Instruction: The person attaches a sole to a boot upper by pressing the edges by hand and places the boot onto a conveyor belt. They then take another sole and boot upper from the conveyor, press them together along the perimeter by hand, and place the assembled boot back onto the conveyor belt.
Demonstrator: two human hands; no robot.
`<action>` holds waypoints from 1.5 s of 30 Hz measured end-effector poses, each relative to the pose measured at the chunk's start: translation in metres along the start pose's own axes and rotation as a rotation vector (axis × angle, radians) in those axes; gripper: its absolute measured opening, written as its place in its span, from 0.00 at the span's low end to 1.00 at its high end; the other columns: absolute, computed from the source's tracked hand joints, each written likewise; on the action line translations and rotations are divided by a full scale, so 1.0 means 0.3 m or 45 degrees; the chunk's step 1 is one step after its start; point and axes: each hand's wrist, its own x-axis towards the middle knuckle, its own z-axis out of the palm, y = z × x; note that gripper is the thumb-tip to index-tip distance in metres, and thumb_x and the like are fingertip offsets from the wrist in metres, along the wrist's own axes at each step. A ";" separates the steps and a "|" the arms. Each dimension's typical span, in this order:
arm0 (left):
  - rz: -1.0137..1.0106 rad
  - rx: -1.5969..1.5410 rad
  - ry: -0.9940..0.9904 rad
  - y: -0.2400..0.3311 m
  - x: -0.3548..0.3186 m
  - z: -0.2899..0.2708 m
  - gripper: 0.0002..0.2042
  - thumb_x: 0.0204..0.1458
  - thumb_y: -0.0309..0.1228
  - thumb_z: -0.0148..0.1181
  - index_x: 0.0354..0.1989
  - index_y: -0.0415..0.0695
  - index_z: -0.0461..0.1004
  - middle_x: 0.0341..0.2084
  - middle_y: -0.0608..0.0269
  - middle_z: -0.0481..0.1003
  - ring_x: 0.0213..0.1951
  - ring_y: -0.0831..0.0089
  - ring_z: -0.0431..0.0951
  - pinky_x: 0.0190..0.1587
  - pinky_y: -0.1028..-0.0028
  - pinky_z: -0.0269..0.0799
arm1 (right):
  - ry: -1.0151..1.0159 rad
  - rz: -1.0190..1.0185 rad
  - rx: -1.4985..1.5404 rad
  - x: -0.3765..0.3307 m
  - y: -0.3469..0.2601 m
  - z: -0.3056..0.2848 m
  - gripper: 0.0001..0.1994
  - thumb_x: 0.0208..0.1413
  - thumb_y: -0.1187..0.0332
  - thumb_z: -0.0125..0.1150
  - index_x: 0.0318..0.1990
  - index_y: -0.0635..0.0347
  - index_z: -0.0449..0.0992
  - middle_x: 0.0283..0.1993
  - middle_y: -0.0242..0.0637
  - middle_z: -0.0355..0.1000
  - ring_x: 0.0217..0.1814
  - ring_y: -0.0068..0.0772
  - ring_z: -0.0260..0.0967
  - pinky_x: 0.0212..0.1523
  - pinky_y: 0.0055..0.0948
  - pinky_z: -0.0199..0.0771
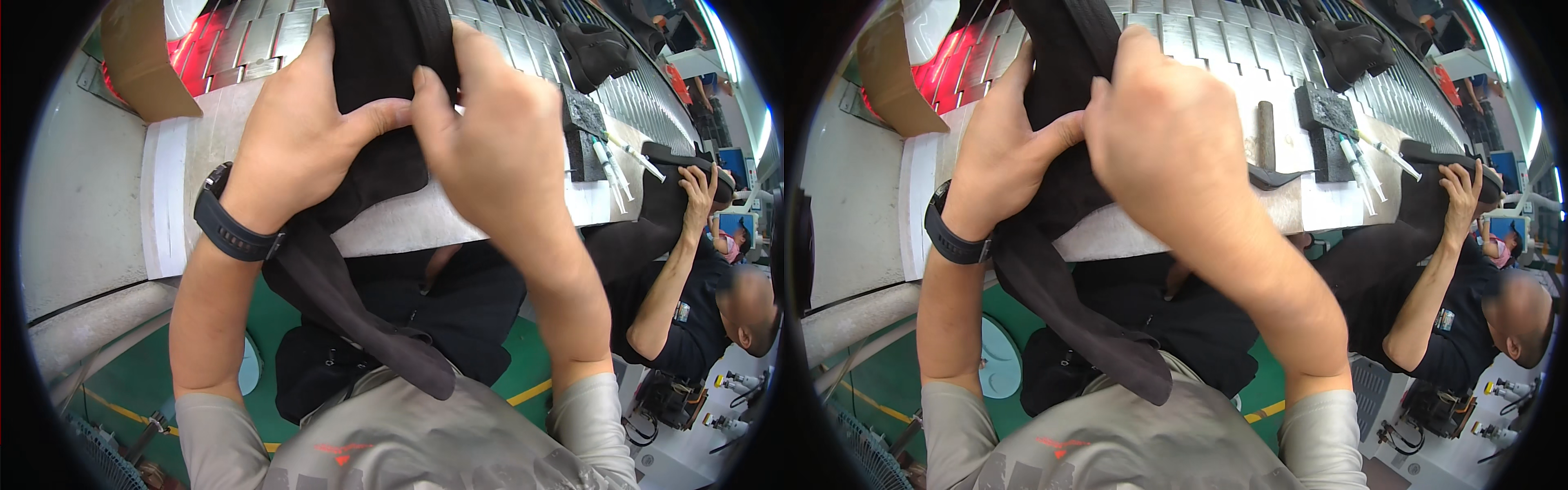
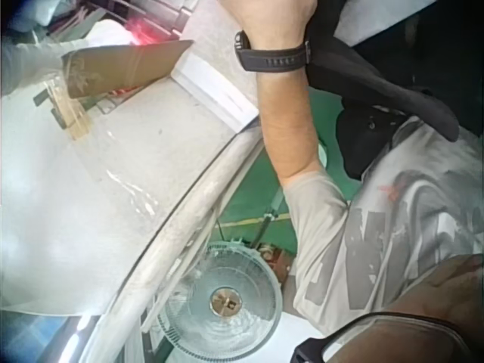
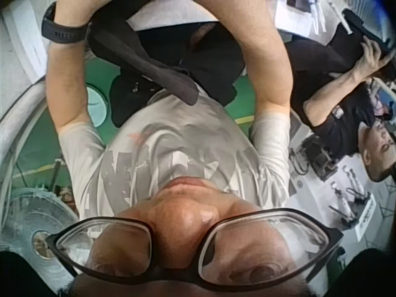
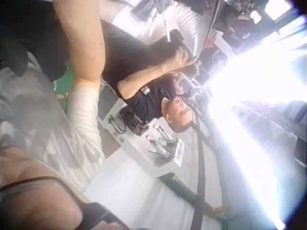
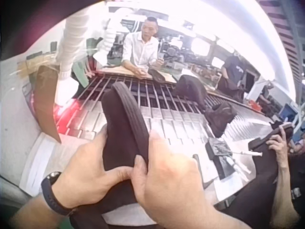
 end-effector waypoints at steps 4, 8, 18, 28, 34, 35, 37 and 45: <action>-0.004 0.033 0.080 -0.005 -0.008 0.014 0.45 0.53 0.40 0.80 0.71 0.27 0.60 0.53 0.31 0.79 0.57 0.41 0.81 0.60 0.57 0.75 | -0.069 0.022 -0.371 0.003 -0.058 -0.014 0.20 0.59 0.74 0.66 0.56 0.80 0.76 0.29 0.59 0.79 0.32 0.58 0.83 0.36 0.43 0.81; -0.021 -0.165 0.094 0.008 -0.009 0.022 0.41 0.51 0.38 0.81 0.67 0.30 0.64 0.44 0.33 0.83 0.48 0.37 0.84 0.51 0.54 0.81 | -0.254 0.020 -0.003 0.101 0.032 -0.119 0.16 0.63 0.60 0.69 0.37 0.68 0.83 0.27 0.51 0.80 0.30 0.57 0.82 0.34 0.47 0.80; -0.137 0.030 0.069 0.031 -0.053 0.013 0.53 0.47 0.38 0.84 0.75 0.24 0.56 0.57 0.32 0.78 0.59 0.42 0.81 0.61 0.58 0.77 | -0.615 0.098 -0.108 0.311 -0.110 -0.228 0.18 0.70 0.58 0.69 0.36 0.68 0.82 0.25 0.32 0.78 0.26 0.18 0.74 0.29 0.21 0.73; -0.103 0.052 0.059 0.013 -0.048 0.021 0.55 0.47 0.41 0.83 0.76 0.26 0.54 0.59 0.31 0.76 0.60 0.39 0.80 0.61 0.56 0.77 | -0.581 -0.008 0.274 0.370 0.036 -0.154 0.27 0.78 0.46 0.53 0.32 0.59 0.78 0.22 0.25 0.70 0.25 0.15 0.73 0.25 0.19 0.69; -0.072 0.058 0.074 0.002 -0.058 0.023 0.56 0.46 0.42 0.83 0.77 0.26 0.54 0.60 0.31 0.75 0.61 0.37 0.79 0.61 0.55 0.76 | -0.823 0.167 0.237 0.430 -0.001 -0.160 0.29 0.79 0.47 0.51 0.30 0.63 0.77 0.21 0.25 0.68 0.23 0.17 0.65 0.26 0.26 0.66; -0.077 0.057 0.068 0.000 -0.058 0.023 0.56 0.46 0.43 0.83 0.76 0.26 0.54 0.60 0.30 0.75 0.60 0.37 0.79 0.61 0.55 0.76 | -0.809 0.195 0.210 0.431 0.000 -0.160 0.29 0.79 0.48 0.52 0.30 0.63 0.76 0.21 0.27 0.68 0.24 0.18 0.65 0.26 0.28 0.66; -0.068 0.055 0.076 0.000 -0.058 0.026 0.56 0.46 0.43 0.83 0.76 0.26 0.54 0.60 0.30 0.75 0.60 0.37 0.79 0.61 0.55 0.77 | -0.797 0.225 0.180 0.428 0.017 -0.154 0.28 0.78 0.49 0.53 0.29 0.64 0.75 0.21 0.28 0.68 0.24 0.18 0.64 0.26 0.29 0.66; -0.073 0.085 0.067 -0.014 -0.048 0.031 0.54 0.46 0.41 0.84 0.75 0.25 0.55 0.58 0.30 0.76 0.59 0.38 0.80 0.59 0.55 0.78 | -0.190 -0.272 -0.543 0.331 -0.044 -0.041 0.24 0.71 0.55 0.63 0.26 0.64 0.75 0.18 0.49 0.71 0.20 0.55 0.72 0.25 0.46 0.70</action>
